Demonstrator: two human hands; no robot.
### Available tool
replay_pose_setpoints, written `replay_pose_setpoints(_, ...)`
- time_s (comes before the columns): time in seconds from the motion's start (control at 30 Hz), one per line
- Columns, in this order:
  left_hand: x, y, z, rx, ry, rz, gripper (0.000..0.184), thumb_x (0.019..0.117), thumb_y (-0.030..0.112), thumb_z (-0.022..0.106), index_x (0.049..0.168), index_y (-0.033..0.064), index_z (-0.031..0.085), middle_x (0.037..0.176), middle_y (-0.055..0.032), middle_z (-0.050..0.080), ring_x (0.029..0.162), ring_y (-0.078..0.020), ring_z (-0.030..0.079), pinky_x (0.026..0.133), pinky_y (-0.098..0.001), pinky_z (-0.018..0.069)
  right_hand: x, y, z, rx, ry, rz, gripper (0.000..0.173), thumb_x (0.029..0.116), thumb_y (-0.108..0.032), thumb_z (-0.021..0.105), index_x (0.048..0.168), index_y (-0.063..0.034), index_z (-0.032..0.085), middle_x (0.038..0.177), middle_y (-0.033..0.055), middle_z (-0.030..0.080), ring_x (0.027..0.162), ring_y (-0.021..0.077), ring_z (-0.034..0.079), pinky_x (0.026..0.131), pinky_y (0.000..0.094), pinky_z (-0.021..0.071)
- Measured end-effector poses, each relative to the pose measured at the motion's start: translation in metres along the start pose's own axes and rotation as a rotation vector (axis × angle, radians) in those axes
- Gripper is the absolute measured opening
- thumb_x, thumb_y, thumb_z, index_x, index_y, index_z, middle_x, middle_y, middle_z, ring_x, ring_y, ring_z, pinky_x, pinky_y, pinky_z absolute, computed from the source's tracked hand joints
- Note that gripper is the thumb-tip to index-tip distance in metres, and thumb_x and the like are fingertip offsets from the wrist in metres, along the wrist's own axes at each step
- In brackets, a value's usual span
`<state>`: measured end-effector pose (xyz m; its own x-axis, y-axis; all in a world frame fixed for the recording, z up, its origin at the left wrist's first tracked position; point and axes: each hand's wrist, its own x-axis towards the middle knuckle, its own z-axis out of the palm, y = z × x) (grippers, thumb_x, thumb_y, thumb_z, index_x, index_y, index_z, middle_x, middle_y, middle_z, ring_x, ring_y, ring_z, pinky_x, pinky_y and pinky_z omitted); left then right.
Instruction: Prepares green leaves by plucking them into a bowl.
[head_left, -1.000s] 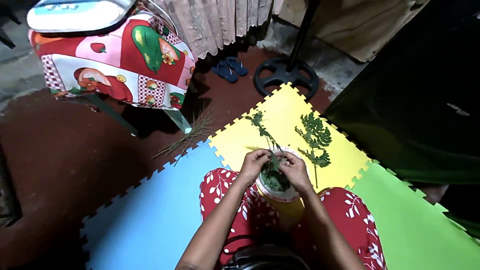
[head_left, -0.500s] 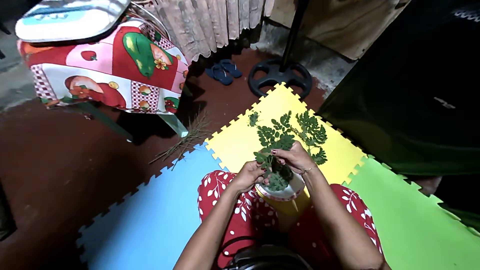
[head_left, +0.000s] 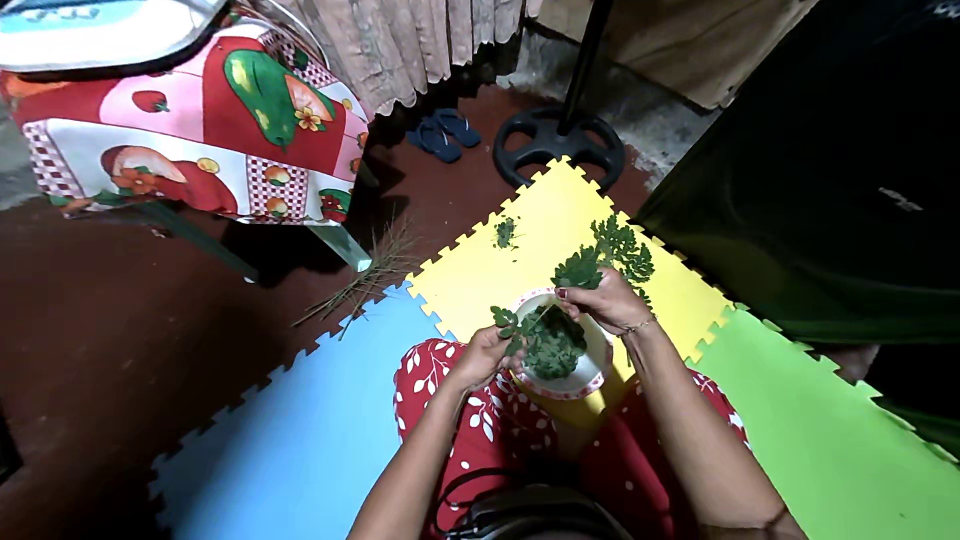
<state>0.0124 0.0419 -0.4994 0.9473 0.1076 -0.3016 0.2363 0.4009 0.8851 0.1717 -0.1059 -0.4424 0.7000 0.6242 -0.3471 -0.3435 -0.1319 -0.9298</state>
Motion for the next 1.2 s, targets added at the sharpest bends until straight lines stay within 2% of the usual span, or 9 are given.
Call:
replay_pose_setpoints(0.23,-0.010,-0.016,-0.026,0.173,0.007,0.009,0.018,0.1014,-0.001,0.044,0.096,0.0056,0.061,0.072,0.0113,0.061,0.062,0.0016,0.058,0.063,-0.0183,0.0518,0.009,0.001,-0.036,0.084,0.143,-0.100,0.020,0.0936,0.013,0.050,0.088,-0.0036,0.060,0.061,-0.0036,0.062,0.050,0.0026,0.057,0.053,0.0166,0.0515)
replay_pose_setpoints(0.37,-0.011,0.002,-0.033,0.466,0.159,-0.038,0.020,0.1057,0.003,0.044,0.111,-0.0073,0.060,0.082,-0.0001,0.060,0.069,-0.0044,0.060,0.071,-0.0250,0.0555,0.008,-0.003,-0.046,0.177,0.184,-0.080,0.021,0.0980,0.010,0.047,0.091,-0.0045,0.059,0.062,-0.0023,0.063,0.050,0.0033,0.058,0.052,0.0164,0.0517)
replay_pose_setpoints(0.57,0.039,0.020,-0.051,1.085,0.335,-0.126,0.031,0.1074,0.006,0.044,0.127,-0.0084,0.063,0.118,-0.0262,0.068,0.109,-0.0362,0.067,0.101,-0.0485,0.0495,0.006,0.020,-0.024,0.332,0.146,0.070,0.015,0.1033,0.004,0.047,0.097,-0.0038,0.057,0.070,0.0017,0.068,0.054,0.0068,0.062,0.056,0.0196,0.0546)
replay_pose_setpoints(0.67,0.053,0.022,-0.046,1.240,0.356,-0.084,0.038,0.1044,0.006,0.052,0.140,-0.0085,0.055,0.144,-0.0308,0.053,0.135,-0.0470,0.050,0.114,-0.0597,0.0364,0.005,0.028,-0.010,0.333,0.185,0.161,0.007,0.1051,-0.002,0.050,0.103,-0.0021,0.056,0.075,0.0032,0.069,0.061,0.0102,0.067,0.061,0.0240,0.0580)
replay_pose_setpoints(0.73,0.052,0.028,-0.025,1.163,0.298,0.070,0.045,0.1047,0.014,0.056,0.144,-0.0070,0.052,0.151,-0.0277,0.048,0.141,-0.0432,0.046,0.118,-0.0560,0.0333,0.006,0.035,-0.005,0.327,0.192,0.193,0.005,0.1049,-0.003,0.052,0.106,-0.0005,0.056,0.078,0.0042,0.070,0.066,0.0121,0.069,0.064,0.0263,0.0597)
replay_pose_setpoints(0.83,0.045,0.028,0.017,1.019,0.117,0.272,0.049,0.1020,0.019,0.063,0.142,-0.0075,0.054,0.142,-0.0251,0.058,0.132,-0.0385,0.057,0.114,-0.0500,0.0419,0.007,0.045,0.000,0.298,0.189,0.229,0.011,0.1041,-0.003,0.054,0.113,0.0020,0.055,0.083,0.0064,0.071,0.072,0.0145,0.071,0.069,0.0300,0.0607)
replay_pose_setpoints(0.93,0.049,0.014,0.038,1.059,0.045,0.442,0.042,0.0990,0.010,0.062,0.136,-0.0110,0.059,0.134,-0.0249,0.065,0.128,-0.0384,0.061,0.116,-0.0478,0.0403,0.007,0.051,0.006,0.266,0.195,0.243,0.014,0.1026,-0.001,0.055,0.116,0.0026,0.053,0.086,0.0069,0.066,0.073,0.0136,0.067,0.069,0.0298,0.0590)
replay_pose_setpoints(1.1,0.062,-0.017,0.036,1.118,0.164,0.768,0.024,0.0937,-0.004,0.062,0.114,-0.0093,0.073,0.116,-0.0220,0.074,0.111,-0.0373,0.072,0.102,-0.0480,0.0537,0.003,0.056,0.002,0.270,0.106,0.233,0.030,0.1009,0.006,0.053,0.130,0.0026,0.048,0.099,0.0096,0.065,0.084,0.0154,0.068,0.079,0.0315,0.0595)
replay_pose_setpoints(1.2,0.059,-0.018,0.038,0.996,0.214,0.704,0.022,0.0929,-0.005,0.061,0.110,-0.0076,0.075,0.111,-0.0217,0.075,0.105,-0.0359,0.074,0.099,-0.0480,0.0555,0.000,0.054,-0.006,0.207,0.000,0.205,0.040,0.0993,0.008,0.054,0.139,0.0049,0.046,0.110,0.0115,0.064,0.090,0.0156,0.068,0.082,0.0316,0.0593)
